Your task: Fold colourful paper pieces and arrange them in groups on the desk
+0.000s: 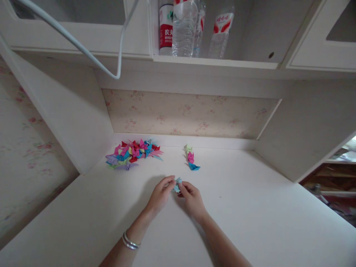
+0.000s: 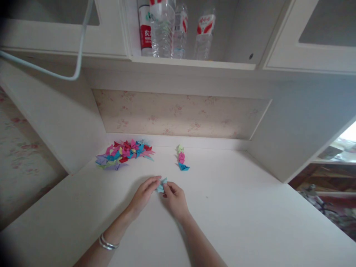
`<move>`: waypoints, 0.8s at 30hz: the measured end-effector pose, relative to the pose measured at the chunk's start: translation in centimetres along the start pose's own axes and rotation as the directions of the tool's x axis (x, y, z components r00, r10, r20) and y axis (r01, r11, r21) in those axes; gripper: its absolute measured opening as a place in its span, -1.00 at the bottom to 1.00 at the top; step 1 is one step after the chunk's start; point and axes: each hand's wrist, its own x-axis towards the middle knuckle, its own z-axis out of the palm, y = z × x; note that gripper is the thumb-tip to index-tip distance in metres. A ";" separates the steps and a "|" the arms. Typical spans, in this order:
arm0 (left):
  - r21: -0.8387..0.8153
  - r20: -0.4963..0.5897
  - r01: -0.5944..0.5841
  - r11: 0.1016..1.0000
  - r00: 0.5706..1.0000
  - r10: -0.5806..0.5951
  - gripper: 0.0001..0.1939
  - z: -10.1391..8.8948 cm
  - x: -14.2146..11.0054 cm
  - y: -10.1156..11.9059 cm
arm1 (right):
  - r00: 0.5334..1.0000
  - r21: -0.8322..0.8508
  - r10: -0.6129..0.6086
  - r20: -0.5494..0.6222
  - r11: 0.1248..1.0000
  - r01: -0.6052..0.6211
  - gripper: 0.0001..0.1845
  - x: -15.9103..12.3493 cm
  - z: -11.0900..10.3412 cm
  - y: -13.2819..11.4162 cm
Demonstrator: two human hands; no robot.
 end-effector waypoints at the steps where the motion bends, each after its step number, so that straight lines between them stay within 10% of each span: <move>1: -0.020 0.000 0.007 1.000 1.000 -0.007 -0.67 -0.2 -0.1 -0.1 | 0.999 0.060 0.047 -0.003 0.997 -0.047 -0.56 0.0 0.1 0.0; 7: -0.079 0.021 0.049 0.996 0.999 -0.047 -0.52 -1.3 -0.6 -0.4 | 0.984 0.299 0.177 0.006 0.939 -0.171 -0.53 -0.5 0.2 -0.3; 24: 0.108 0.057 -0.042 0.993 0.998 0.035 -0.59 -1.4 -0.3 -1.5 | 0.992 0.261 0.126 -0.012 0.958 -0.119 -0.55 -0.5 0.1 0.1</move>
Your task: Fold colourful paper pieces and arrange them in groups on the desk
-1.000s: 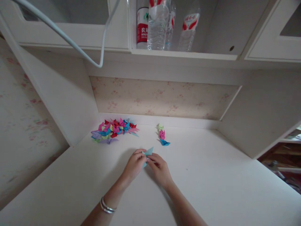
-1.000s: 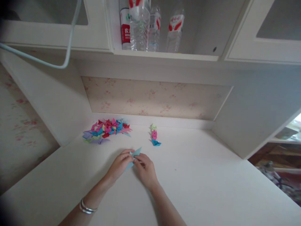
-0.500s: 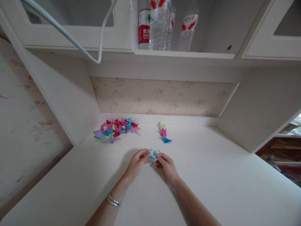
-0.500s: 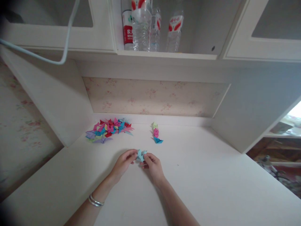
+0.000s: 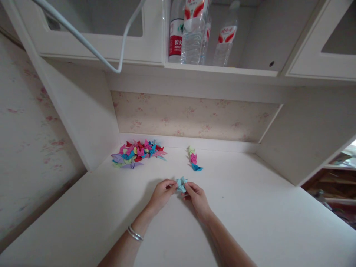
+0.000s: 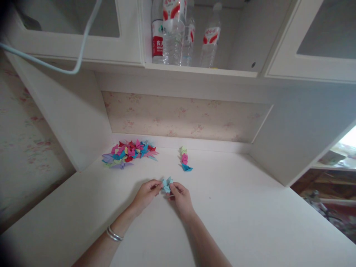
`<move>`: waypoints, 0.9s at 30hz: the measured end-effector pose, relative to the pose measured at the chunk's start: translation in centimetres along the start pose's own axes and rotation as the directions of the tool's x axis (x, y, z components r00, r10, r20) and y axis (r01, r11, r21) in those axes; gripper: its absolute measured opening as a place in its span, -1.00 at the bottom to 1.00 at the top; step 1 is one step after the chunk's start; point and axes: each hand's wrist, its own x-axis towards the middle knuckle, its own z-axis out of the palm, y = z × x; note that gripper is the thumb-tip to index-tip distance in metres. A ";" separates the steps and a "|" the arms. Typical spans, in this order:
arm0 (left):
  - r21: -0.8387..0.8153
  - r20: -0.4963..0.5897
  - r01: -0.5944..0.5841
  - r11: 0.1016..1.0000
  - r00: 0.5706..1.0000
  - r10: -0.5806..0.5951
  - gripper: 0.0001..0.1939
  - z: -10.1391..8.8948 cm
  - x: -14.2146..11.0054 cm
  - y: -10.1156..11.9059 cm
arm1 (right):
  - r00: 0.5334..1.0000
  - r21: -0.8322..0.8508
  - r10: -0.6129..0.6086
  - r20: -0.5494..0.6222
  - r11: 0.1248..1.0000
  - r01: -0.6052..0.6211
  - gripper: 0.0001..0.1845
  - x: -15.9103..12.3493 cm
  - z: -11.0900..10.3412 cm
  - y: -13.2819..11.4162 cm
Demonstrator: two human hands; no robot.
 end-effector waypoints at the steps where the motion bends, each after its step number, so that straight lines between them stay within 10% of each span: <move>1: -0.002 -0.001 0.005 1.000 1.000 -0.005 -0.57 0.0 0.0 0.0 | 1.000 0.013 0.005 0.000 1.000 -0.005 -0.55 0.0 0.0 0.0; 27: -0.068 -0.031 0.036 0.997 0.999 -0.039 -0.52 0.4 -0.5 1.0 | 0.995 0.060 0.035 0.098 0.997 -0.041 -0.59 0.1 -0.4 0.0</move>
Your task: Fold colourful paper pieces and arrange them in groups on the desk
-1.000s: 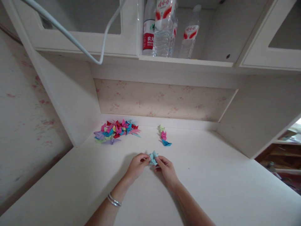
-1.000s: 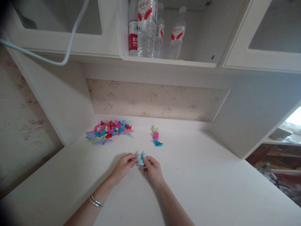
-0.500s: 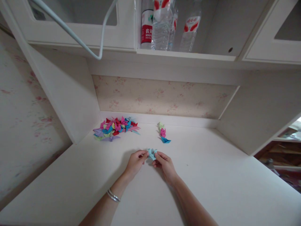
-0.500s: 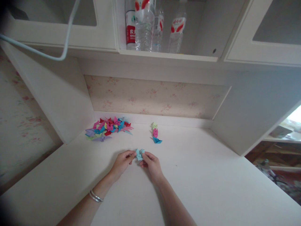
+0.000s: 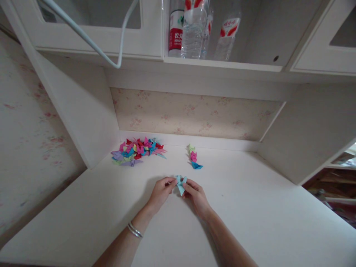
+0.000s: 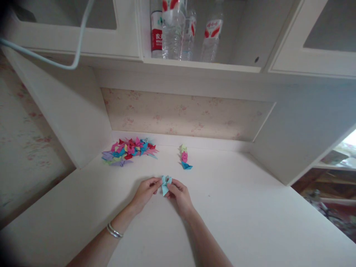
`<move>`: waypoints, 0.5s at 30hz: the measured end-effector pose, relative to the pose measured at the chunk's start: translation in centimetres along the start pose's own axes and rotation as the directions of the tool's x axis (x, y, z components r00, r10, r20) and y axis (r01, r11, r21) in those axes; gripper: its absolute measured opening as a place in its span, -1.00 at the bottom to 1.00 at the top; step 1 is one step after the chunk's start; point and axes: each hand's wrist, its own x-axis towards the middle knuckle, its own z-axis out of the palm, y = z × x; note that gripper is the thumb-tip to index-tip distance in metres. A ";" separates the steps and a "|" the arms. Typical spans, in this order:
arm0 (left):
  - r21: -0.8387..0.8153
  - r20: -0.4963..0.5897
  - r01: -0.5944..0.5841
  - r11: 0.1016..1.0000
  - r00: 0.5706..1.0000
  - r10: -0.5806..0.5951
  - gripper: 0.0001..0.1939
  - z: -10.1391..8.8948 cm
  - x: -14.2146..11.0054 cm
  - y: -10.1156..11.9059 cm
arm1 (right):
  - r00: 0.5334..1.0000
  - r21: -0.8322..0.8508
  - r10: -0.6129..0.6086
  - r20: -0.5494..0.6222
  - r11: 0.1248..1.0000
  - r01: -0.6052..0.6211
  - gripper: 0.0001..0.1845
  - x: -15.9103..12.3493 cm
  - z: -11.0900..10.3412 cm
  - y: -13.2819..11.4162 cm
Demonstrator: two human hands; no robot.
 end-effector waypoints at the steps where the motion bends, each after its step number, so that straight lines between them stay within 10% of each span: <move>1: -0.002 0.002 -0.001 1.000 1.000 0.001 -0.52 0.0 0.0 0.0 | 1.000 -0.002 -0.001 0.003 1.000 0.001 -0.60 0.0 0.0 0.0; 15: -0.031 0.014 0.025 0.999 1.000 -0.025 -0.52 0.1 0.0 -0.2 | 1.000 0.022 -0.014 -0.004 1.000 0.014 -0.61 0.0 -0.1 0.3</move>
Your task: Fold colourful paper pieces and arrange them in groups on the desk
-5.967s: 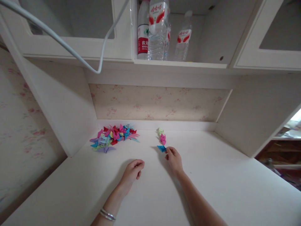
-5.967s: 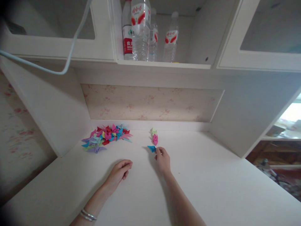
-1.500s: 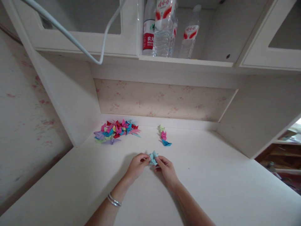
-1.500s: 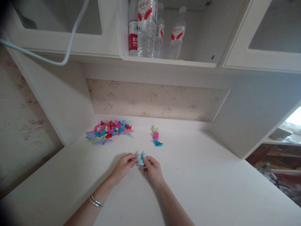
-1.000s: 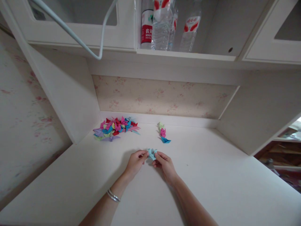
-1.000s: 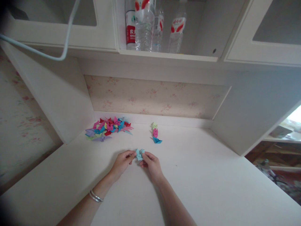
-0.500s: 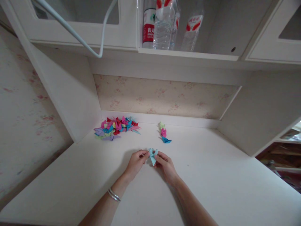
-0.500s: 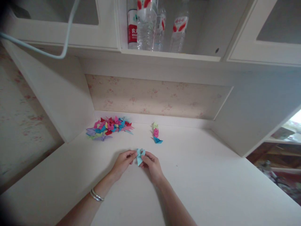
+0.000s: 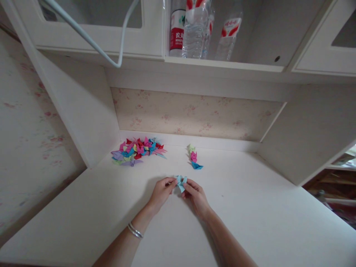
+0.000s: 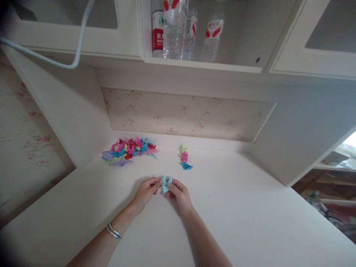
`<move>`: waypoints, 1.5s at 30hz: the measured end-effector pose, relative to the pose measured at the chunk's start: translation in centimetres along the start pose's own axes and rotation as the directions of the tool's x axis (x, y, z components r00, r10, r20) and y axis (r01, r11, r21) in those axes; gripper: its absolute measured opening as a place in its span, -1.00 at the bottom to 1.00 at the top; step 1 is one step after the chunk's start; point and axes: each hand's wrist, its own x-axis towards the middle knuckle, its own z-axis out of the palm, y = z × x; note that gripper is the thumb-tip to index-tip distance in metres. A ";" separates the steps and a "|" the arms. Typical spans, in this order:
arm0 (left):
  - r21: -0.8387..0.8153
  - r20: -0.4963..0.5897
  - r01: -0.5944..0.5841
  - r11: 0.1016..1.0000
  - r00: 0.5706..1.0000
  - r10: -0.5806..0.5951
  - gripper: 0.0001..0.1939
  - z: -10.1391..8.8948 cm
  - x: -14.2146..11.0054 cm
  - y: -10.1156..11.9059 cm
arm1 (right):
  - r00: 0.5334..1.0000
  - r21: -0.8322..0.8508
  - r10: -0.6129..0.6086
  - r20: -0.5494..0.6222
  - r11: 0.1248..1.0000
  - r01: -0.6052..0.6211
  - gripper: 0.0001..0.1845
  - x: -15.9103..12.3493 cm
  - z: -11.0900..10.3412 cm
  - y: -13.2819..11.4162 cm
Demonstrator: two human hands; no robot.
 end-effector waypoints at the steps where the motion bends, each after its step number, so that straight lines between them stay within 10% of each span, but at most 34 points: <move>1: -0.014 0.005 0.015 1.000 1.000 -0.014 -0.50 0.0 0.0 -0.1 | 1.000 0.001 -0.001 0.000 1.000 0.001 -0.61 0.0 0.0 0.0; 45: -0.007 0.049 0.094 0.996 0.994 -0.093 -0.44 0.3 -0.1 -0.8 | 0.998 0.014 -0.007 -0.057 1.000 0.007 -0.62 0.2 0.0 0.6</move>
